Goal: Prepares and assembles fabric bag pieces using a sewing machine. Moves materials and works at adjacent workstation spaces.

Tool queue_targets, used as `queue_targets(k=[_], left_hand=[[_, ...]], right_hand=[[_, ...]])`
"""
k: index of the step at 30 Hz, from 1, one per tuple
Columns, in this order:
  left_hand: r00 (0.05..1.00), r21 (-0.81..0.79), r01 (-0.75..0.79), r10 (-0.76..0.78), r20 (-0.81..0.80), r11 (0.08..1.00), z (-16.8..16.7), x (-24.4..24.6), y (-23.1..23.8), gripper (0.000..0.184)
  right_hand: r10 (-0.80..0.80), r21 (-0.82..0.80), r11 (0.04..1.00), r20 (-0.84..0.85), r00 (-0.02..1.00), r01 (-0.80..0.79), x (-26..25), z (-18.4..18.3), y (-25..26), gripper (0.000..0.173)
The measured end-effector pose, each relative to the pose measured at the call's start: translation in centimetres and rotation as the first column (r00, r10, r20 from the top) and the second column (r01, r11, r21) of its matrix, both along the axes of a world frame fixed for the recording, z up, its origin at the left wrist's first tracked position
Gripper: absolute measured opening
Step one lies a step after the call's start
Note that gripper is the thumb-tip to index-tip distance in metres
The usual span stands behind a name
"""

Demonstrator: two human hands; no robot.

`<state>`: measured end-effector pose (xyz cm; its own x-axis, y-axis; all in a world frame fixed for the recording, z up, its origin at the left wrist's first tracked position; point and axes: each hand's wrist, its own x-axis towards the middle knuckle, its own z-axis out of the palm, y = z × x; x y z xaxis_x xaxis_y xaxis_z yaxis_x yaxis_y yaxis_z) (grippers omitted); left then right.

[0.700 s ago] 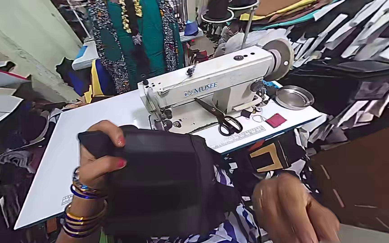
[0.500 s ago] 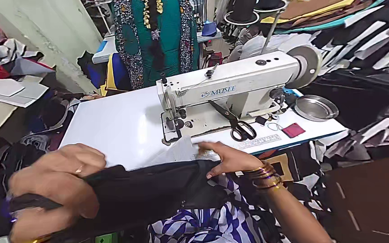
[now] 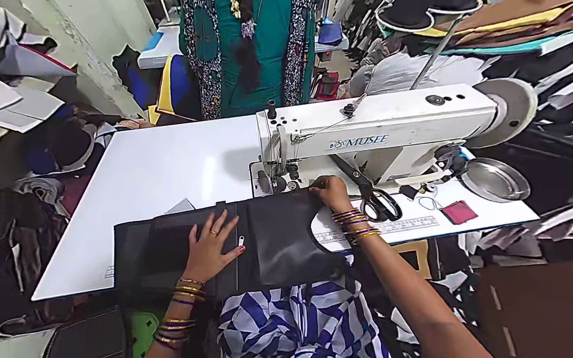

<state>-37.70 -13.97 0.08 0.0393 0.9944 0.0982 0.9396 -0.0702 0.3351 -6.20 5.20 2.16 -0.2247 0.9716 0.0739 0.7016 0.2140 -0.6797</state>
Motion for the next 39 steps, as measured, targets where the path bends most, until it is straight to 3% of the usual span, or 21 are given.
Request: queue_targets(k=[5, 9, 12, 17, 19, 21, 25, 29, 31, 34, 36, 39], left_hand=[[0.999, 0.107, -0.017, 0.020, -0.027, 0.994, -0.6, -1.5, 1.4, 0.092], [1.000, 0.139, 0.002, 0.001, -0.022, 0.990, -1.6, -2.3, 1.3, 0.098], [1.000, 0.143, 0.006, -0.003, -0.022, 0.990, -2.1, -2.3, 1.3, 0.102], [1.000, 0.155, -0.004, 0.006, -0.015, 0.988, -2.3, -2.4, 1.4, 0.103], [1.000, 0.163, 0.000, 0.001, -0.006, 0.987, -2.2, -2.4, 1.4, 0.102], [1.000, 0.165, -0.011, 0.010, 0.005, 0.986, -2.1, -2.2, 1.2, 0.100], [0.997, 0.168, 0.004, -0.016, 0.071, 0.986, -1.1, -1.1, 0.8, 0.090], [0.994, 0.181, 0.060, -0.076, 0.082, 0.982, 1.3, 2.7, 2.7, 0.077], [0.997, 0.091, 0.058, -0.063, 0.054, 0.994, 1.5, 4.4, 4.5, 0.071], [0.999, -0.145, 0.049, -0.050, -0.003, 0.988, 1.1, 5.6, 6.1, 0.075], [0.997, -0.238, 0.078, -0.082, -0.009, 0.968, 1.4, 5.9, 5.2, 0.078], [0.989, -0.204, 0.144, -0.144, 0.017, 0.968, 1.2, 5.9, 2.2, 0.077]], right_hand=[[-0.075, 0.134, 0.989, 0.086, 0.993, 0.063, 0.8, 1.1, -1.4, 0.044], [-0.396, 0.177, 0.913, 0.154, 0.905, 0.369, 10.2, 2.8, -4.4, 0.021], [-0.586, 0.256, 0.803, 0.176, 0.791, 0.538, 18.2, 2.8, -5.8, 0.016], [-0.445, 0.250, 0.886, 0.215, 0.870, 0.391, 20.9, 1.9, -3.1, 0.024], [-0.405, 0.207, 0.912, 0.313, 0.859, 0.354, 20.1, 1.3, -1.3, 0.030], [-0.424, 0.236, 0.903, 0.344, 0.838, 0.359, 19.1, 0.9, -1.0, 0.024], [-0.506, 0.331, 0.835, 0.146, 0.850, 0.439, 19.1, 0.7, -2.4, 0.017], [-0.555, 0.485, 0.686, -0.133, 0.821, 0.543, 17.3, 1.4, -5.7, 0.019], [-0.487, 0.604, 0.642, -0.154, 0.860, 0.472, 13.2, 1.7, -6.6, 0.017], [-0.323, 0.755, 0.612, -0.030, 0.946, 0.233, 6.3, 2.3, -5.4, 0.013], [-0.206, 0.742, 0.668, 0.104, 0.973, 0.062, 2.1, 2.4, -4.2, 0.014], [0.037, 0.688, 0.692, 0.268, 0.963, -0.219, -3.5, 0.0, -2.5, 0.010]])
